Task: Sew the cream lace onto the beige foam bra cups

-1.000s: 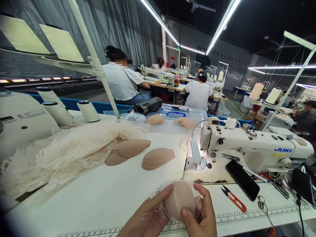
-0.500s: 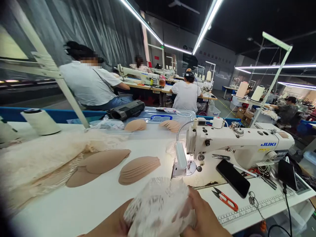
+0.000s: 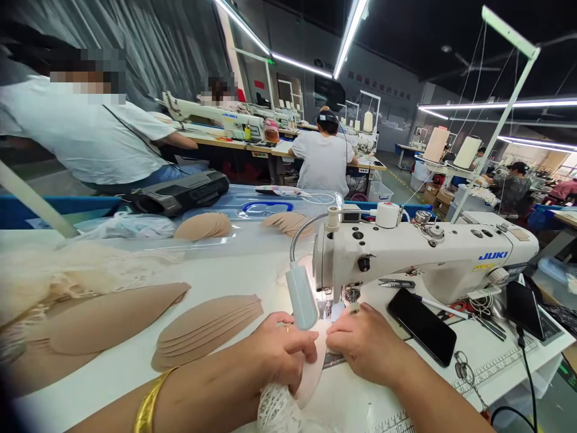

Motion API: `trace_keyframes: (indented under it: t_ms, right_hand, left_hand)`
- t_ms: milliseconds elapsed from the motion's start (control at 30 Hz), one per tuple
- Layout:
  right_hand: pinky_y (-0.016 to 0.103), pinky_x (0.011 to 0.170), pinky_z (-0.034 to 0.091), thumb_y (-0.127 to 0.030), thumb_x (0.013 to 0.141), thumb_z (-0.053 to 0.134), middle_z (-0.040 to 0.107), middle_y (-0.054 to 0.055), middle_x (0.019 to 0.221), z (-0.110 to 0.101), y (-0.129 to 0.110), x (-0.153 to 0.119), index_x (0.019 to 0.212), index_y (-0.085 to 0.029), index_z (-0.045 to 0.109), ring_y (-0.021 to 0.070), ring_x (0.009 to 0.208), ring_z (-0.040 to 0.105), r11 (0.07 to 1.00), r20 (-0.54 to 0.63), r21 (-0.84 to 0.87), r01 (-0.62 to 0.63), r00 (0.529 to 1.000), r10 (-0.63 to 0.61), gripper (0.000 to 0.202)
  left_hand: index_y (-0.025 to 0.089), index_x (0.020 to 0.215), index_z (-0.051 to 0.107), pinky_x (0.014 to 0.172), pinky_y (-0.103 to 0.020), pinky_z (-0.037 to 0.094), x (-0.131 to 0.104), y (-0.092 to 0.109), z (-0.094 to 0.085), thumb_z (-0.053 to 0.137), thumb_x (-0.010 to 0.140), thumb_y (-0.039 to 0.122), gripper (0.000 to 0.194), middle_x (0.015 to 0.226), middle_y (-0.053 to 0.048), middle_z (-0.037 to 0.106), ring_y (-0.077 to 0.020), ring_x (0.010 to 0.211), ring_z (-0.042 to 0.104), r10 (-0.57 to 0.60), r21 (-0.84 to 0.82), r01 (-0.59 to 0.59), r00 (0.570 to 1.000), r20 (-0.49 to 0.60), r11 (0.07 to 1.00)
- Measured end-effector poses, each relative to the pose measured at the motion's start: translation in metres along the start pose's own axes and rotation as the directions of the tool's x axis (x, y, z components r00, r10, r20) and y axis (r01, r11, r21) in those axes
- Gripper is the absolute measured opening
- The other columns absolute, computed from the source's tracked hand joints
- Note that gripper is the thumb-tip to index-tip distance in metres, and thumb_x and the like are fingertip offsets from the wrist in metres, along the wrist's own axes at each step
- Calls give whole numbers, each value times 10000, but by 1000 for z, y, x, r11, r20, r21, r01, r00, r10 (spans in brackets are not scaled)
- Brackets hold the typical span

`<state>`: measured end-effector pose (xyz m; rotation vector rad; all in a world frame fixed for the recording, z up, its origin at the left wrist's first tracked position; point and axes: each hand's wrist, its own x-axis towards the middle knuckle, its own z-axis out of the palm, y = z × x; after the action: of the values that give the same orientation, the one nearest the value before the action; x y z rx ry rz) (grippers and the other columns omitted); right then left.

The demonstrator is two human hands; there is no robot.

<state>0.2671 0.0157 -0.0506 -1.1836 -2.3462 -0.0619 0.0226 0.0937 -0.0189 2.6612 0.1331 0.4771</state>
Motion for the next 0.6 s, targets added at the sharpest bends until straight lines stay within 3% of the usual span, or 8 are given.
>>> trace_keyframes:
  t_ms: [333,600]
  right_hand:
    - [313,828,461,5,968,507,769,-3,965,2,3,4,1023,-239,728,194,856,586,996,20,36,-84,996,83,333]
    - [321,849,462,2,970,504,763,27,991,0,2,3,1031,-242,751,207,908,611,988,34,36,-150,988,149,352]
  left_hand:
    - [240,672,706,958,-351,334,-3,-12,15,646,697,-22,270,982,33,756,-165,777,591,-37,1,37,998,-54,999]
    - [253,718,701,966,-401,239,-1,-12,17,621,705,-11,276,1001,49,750,-181,832,610,-24,9,25,995,-98,1000]
